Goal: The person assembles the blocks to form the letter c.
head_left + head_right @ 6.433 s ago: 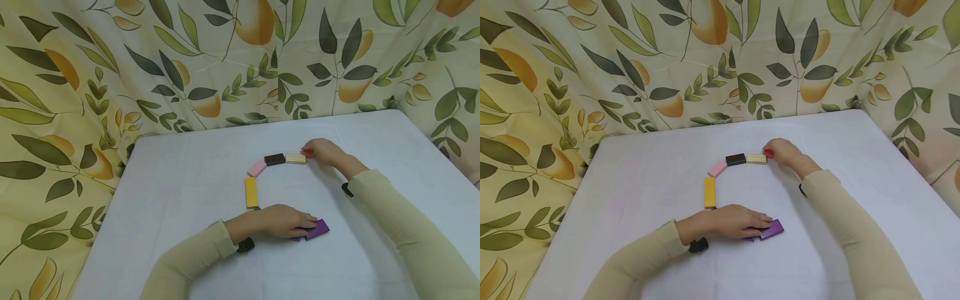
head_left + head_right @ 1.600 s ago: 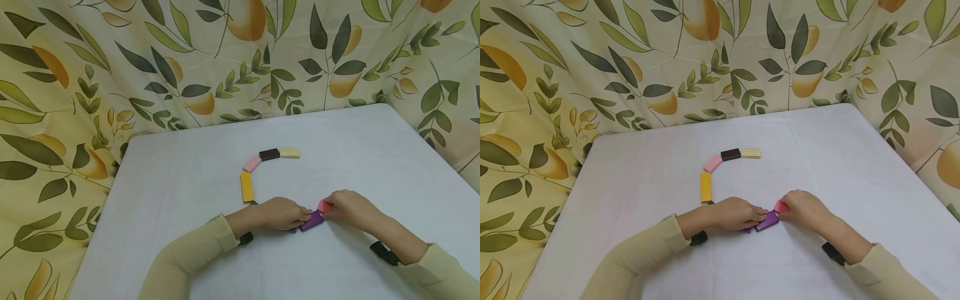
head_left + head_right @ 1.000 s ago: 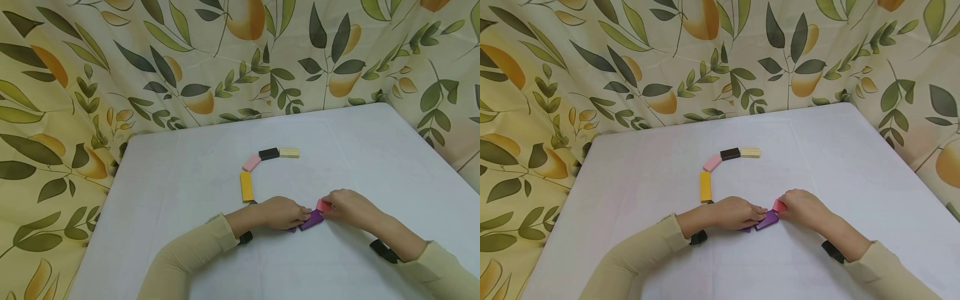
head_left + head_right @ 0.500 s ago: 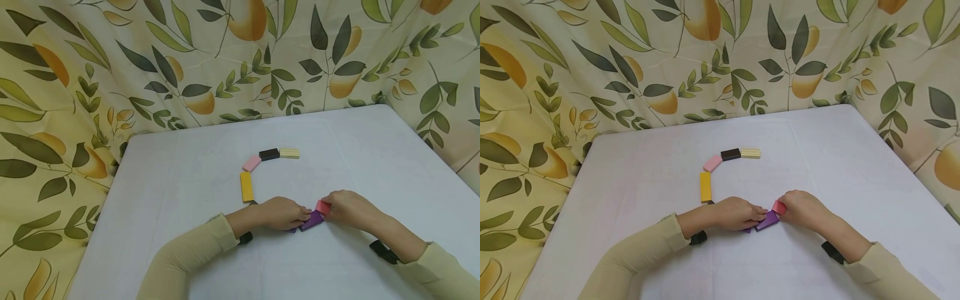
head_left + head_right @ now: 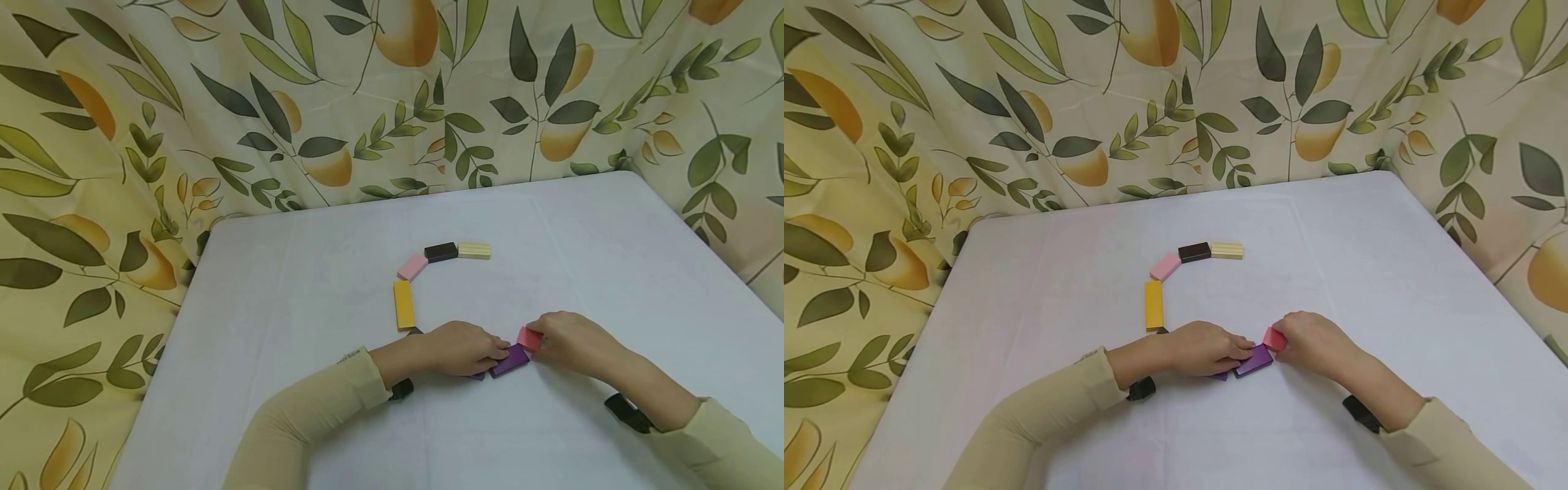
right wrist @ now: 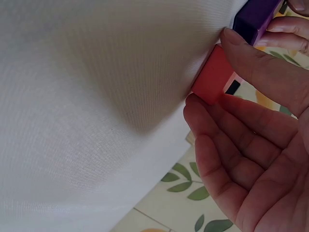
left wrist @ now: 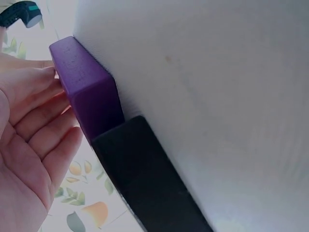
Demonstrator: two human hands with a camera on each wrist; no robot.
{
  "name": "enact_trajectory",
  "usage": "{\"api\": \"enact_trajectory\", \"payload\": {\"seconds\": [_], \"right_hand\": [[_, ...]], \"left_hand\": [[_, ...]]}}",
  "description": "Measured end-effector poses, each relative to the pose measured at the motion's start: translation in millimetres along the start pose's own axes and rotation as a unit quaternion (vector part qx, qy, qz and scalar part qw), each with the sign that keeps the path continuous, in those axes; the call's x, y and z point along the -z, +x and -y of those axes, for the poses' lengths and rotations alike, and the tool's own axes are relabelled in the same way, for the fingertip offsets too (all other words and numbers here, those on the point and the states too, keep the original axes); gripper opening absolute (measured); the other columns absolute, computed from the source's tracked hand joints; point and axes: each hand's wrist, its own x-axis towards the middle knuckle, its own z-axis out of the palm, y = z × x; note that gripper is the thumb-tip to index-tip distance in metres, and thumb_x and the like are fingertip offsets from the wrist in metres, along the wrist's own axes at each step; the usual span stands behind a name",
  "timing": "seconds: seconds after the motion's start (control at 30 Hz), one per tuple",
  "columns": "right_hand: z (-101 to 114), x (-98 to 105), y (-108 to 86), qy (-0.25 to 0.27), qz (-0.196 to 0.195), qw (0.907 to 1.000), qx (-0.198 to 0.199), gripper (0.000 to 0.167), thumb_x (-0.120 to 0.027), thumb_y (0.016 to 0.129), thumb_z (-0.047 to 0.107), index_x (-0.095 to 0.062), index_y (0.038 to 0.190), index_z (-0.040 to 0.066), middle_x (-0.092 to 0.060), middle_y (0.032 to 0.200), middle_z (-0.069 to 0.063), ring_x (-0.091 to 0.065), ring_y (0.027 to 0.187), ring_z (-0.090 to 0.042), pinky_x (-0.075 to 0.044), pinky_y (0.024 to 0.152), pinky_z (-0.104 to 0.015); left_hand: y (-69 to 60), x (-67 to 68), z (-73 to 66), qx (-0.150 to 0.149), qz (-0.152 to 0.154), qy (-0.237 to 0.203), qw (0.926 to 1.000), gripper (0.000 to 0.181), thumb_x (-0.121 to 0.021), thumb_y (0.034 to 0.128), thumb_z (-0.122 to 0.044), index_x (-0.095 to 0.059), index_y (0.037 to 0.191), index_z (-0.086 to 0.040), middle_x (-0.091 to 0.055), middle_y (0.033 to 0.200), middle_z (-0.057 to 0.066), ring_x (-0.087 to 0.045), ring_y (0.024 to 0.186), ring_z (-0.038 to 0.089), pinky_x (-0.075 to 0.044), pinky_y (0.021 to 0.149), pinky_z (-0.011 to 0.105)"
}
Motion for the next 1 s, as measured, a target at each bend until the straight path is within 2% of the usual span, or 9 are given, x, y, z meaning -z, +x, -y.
{"api": "enact_trajectory", "payload": {"seconds": [0.37, 0.63, 0.73, 0.87, 0.93, 1.0], "right_hand": [[-1, -1, -1.3, -0.002, -0.002, 1.0, 0.001, 0.019, -0.079, 0.066, 0.008, -0.062, 0.073, 0.012, -0.048, 0.064, 0.012, -0.041, 0.057, -0.005, -0.039, 0.052, -0.024], [0, 1, 0.8, -0.001, 0.002, 1.0, 0.001, 0.019, -0.079, 0.067, 0.009, -0.062, 0.072, 0.013, -0.048, 0.063, 0.012, -0.041, 0.057, -0.005, -0.039, 0.052, -0.023], [0, 2, 1.4, -0.003, 0.0, 1.0, -0.005, 0.02, -0.08, 0.065, 0.01, -0.066, 0.079, 0.006, -0.055, 0.068, 0.009, -0.048, 0.061, -0.008, -0.044, 0.056, -0.026], [-1, 6, -1.1, 0.0, 0.012, 0.9991, -0.041, 0.043, -0.082, 0.065, 0.015, -0.065, 0.099, -0.007, -0.065, 0.083, -0.004, -0.061, 0.077, -0.022, -0.05, 0.069, -0.038], [-2, 10, -2.3, 0.011, 0.029, 0.9978, -0.059, 0.052, -0.082, 0.065, 0.017, -0.062, 0.105, -0.011, -0.066, 0.089, -0.01, -0.061, 0.085, -0.03, -0.049, 0.074, -0.044], [-4, 15, -3.0, 0.025, 0.04, 0.9959, -0.077, 0.054, -0.081, 0.067, 0.017, -0.06, 0.109, -0.011, -0.066, 0.092, -0.012, -0.06, 0.088, -0.033, -0.048, 0.076, -0.047]], "left_hand": [[0.2, -0.3, -0.2, 0.002, -0.002, -0.008, 1.0, 0.036, -0.05, 0.0956, -0.025, -0.054, 0.13, -0.018, -0.047, 0.134, -0.009, -0.043, 0.12, 0.001, -0.034, 0.093, 0.013], [0.8, -0.8, 0.2, 0.015, -0.001, -0.006, 0.9999, 0.036, -0.05, 0.0957, -0.027, -0.053, 0.131, -0.019, -0.047, 0.135, -0.01, -0.04, 0.122, -0.001, -0.033, 0.094, 0.013], [1.1, -1.4, 0.5, 0.02, -0.003, -0.007, 0.9998, 0.037, -0.049, 0.0957, -0.029, -0.053, 0.131, -0.019, -0.046, 0.135, -0.009, -0.039, 0.123, 0.0, -0.033, 0.094, 0.013], [-1.8, -0.4, 1.3, 0.032, -0.005, -0.037, 0.9988, 0.042, -0.046, 0.0962, -0.035, -0.048, 0.135, -0.02, -0.041, 0.139, -0.009, -0.034, 0.125, -0.002, -0.031, 0.096, 0.014], [-9.1, 2.8, 3.9, 0.039, -0.015, -0.063, 0.9971, 0.045, -0.043, 0.0968, -0.037, -0.045, 0.137, -0.019, -0.039, 0.141, -0.009, -0.03, 0.127, -0.003, -0.029, 0.098, 0.015], [-21.4, 7.9, 9.3, 0.048, -0.04, -0.092, 0.9938, 0.046, -0.041, 0.0975, -0.037, -0.042, 0.139, -0.017, -0.037, 0.142, -0.007, -0.029, 0.128, -0.001, -0.028, 0.099, 0.016]]}}
